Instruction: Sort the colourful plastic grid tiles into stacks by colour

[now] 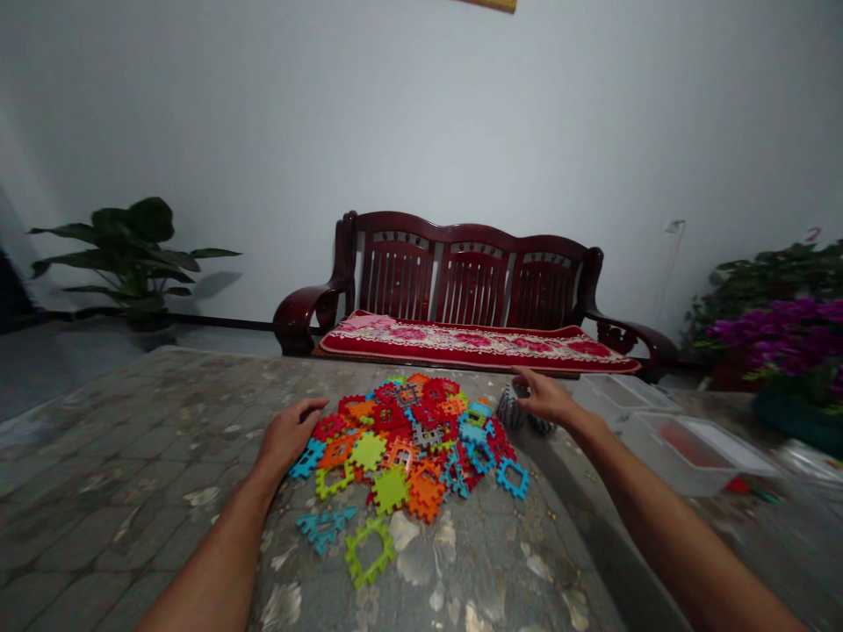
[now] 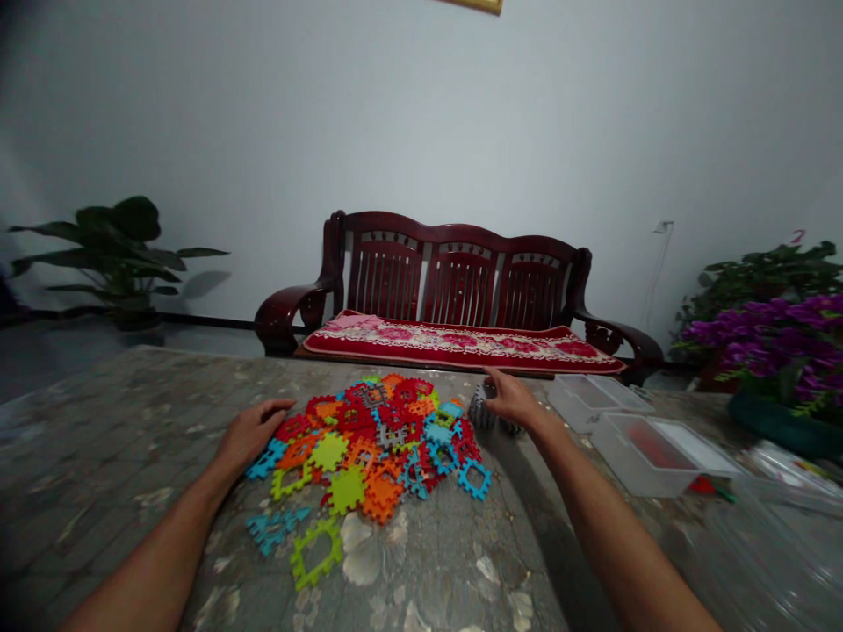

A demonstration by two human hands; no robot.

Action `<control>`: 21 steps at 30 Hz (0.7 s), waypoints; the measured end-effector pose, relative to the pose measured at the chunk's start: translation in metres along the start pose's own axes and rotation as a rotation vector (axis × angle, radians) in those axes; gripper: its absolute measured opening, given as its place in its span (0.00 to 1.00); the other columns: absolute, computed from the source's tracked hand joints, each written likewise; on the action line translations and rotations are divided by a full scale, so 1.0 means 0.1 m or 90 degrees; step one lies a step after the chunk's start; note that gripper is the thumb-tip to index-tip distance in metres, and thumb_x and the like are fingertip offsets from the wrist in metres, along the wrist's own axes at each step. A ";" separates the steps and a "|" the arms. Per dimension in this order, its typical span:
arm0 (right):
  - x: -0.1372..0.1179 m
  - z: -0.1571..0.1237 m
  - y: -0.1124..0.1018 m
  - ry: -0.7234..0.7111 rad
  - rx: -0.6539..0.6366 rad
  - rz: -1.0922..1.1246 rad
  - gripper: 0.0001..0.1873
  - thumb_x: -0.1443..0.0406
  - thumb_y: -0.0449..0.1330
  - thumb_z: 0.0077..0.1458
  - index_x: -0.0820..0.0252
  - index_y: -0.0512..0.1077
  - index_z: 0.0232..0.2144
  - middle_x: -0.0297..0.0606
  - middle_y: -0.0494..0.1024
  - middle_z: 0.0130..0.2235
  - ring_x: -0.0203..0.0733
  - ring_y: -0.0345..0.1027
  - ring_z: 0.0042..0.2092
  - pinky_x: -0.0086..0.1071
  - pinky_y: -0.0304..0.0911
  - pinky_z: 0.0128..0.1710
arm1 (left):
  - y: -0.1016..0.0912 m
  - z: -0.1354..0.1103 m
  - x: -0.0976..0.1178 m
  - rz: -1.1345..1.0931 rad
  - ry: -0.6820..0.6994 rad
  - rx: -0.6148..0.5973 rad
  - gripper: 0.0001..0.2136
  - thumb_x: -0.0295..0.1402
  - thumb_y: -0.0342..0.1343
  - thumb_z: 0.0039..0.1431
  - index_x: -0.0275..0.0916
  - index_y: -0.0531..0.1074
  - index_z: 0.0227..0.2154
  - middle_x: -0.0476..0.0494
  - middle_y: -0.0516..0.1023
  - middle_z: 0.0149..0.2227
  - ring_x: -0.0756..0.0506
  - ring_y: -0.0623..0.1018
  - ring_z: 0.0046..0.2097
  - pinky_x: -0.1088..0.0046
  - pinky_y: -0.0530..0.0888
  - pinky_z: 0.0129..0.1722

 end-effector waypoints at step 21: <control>0.11 0.07 0.10 0.008 -0.095 -0.185 0.56 0.65 0.68 0.41 0.51 0.50 0.71 0.47 0.75 0.54 0.54 0.69 0.53 0.38 0.60 0.49 | -0.01 -0.01 0.02 0.012 -0.003 -0.004 0.17 0.36 0.50 0.56 0.43 0.81 0.42 0.46 0.86 0.44 0.43 0.83 0.45 0.70 0.76 0.47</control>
Point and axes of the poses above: each hand's wrist, its own z-axis towards the middle knuckle, its own y-axis out of the palm, x = y × z, the point moved 8 cm from there along z, towards the middle knuckle
